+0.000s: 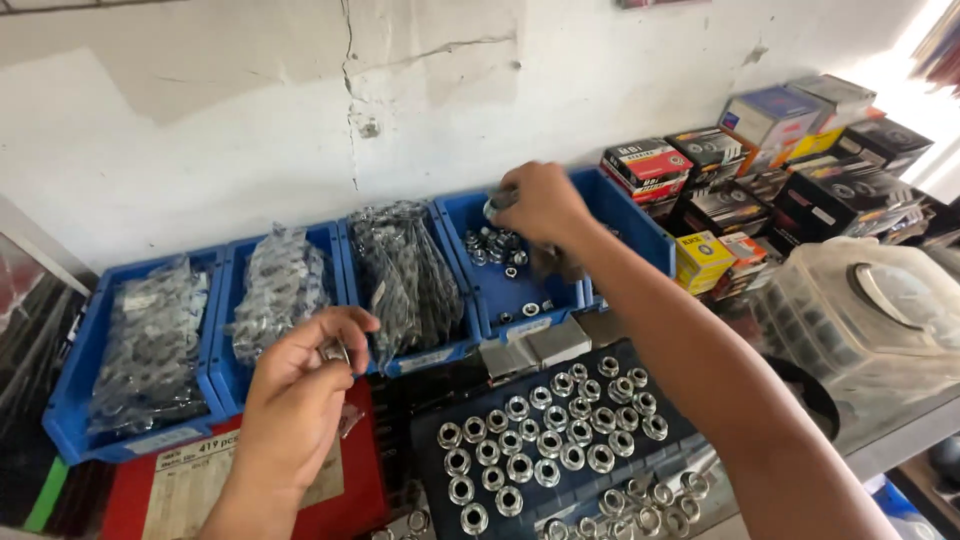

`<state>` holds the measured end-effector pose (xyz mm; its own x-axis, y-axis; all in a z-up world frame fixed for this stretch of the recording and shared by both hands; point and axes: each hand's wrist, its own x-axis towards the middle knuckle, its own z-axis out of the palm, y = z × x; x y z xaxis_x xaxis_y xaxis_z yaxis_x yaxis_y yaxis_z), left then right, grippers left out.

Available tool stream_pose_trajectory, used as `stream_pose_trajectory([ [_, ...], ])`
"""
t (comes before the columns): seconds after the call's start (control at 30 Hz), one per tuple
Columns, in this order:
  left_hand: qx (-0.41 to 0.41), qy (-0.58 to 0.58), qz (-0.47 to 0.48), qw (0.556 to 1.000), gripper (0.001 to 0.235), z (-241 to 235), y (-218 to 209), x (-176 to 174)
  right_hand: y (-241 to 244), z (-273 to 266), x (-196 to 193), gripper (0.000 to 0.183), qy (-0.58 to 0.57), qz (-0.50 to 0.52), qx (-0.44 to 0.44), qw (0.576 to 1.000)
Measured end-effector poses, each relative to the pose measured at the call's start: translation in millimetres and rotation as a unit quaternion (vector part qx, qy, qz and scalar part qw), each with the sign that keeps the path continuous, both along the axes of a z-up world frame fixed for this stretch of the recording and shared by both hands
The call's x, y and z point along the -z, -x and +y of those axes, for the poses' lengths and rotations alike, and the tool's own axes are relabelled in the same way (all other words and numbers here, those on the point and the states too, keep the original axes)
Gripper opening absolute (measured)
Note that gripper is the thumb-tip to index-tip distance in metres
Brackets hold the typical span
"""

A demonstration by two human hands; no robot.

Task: The person sorts and arranges metal nuts and bolts on a glass counter. They pick up individual nuts, inspect them, and place them into a black tray with circular indentations. The person also reaches into blue bins to retrieve more hardware.

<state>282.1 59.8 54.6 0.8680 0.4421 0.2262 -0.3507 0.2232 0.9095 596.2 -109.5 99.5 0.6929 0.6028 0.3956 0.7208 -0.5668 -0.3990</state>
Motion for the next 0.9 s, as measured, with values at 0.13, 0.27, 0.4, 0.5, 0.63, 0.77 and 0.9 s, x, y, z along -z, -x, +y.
stream_pose_trajectory([
  [0.13,0.052,-0.033,0.019,0.998,0.022,6.8,-4.8,8.1,-34.5,40.1,44.4,0.036,0.161,-0.046,-0.029,0.985],
  [0.27,0.065,-0.009,0.063,0.996,0.021,11.8,-11.3,20.9,-38.9,63.5,68.5,0.03,0.212,-0.072,-0.049,0.973],
  [0.4,0.069,0.016,0.11,0.991,0.023,3.7,-19.2,3.8,-29.8,60.7,57.2,0.033,0.21,-0.116,-0.044,0.97],
  [0.5,0.068,0.074,0.13,0.986,0.016,-2.5,-17.3,4.2,-8.0,42.0,35.1,0.033,0.198,-0.113,-0.03,0.973],
  [0.63,0.102,0.113,0.016,0.988,0.021,-10.3,-14.0,6.5,17.3,4.5,6.0,0.032,-0.055,-0.044,-0.031,0.997],
  [0.77,0.113,0.011,0.042,0.993,0.021,-22.6,-5.6,-3.6,95.2,-50.5,-14.1,0.017,-0.234,0.061,-0.146,0.959],
  [0.9,0.143,-0.026,0.027,0.989,0.038,-32.9,1.0,3.1,174.9,-88.4,-7.9,0.009,-0.206,0.134,-0.125,0.961],
])
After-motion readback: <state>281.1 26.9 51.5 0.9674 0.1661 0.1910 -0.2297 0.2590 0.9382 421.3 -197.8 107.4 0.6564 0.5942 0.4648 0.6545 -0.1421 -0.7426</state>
